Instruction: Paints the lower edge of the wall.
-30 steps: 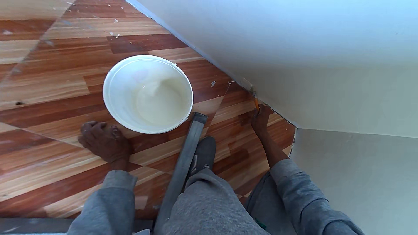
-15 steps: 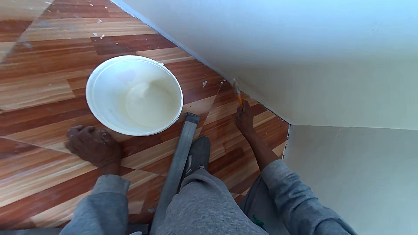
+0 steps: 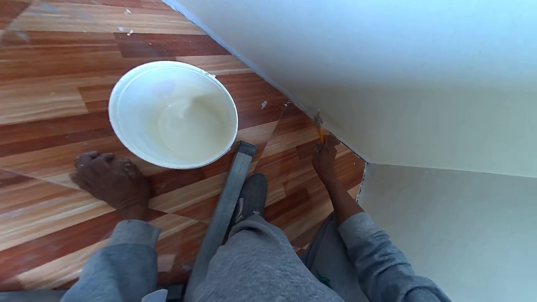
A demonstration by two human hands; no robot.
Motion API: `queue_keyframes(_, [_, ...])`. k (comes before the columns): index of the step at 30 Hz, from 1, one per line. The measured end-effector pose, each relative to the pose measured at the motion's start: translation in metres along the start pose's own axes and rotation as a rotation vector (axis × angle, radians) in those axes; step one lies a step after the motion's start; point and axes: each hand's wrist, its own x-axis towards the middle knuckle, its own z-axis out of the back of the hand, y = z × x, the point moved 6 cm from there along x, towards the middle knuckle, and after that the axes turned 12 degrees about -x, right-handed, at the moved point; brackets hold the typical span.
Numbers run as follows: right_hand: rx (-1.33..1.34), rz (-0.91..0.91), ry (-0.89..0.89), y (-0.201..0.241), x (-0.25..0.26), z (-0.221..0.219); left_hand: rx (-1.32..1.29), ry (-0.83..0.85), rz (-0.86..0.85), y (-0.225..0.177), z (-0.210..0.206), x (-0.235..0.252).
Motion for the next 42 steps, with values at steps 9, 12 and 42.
queue_keyframes(9, [-0.013,0.168,-0.003,0.061,0.024,-0.014,-0.008,-0.013,0.010,0.003,0.000,0.001])
queue_keyframes(12, [-0.038,0.113,-0.012,0.049,0.040,-0.029,0.011,-0.012,0.027,0.004,-0.001,0.001])
queue_keyframes(42, [-0.025,0.054,-0.039,-0.034,-0.024,0.030,-0.003,-0.004,0.027,-0.009,0.007,0.001])
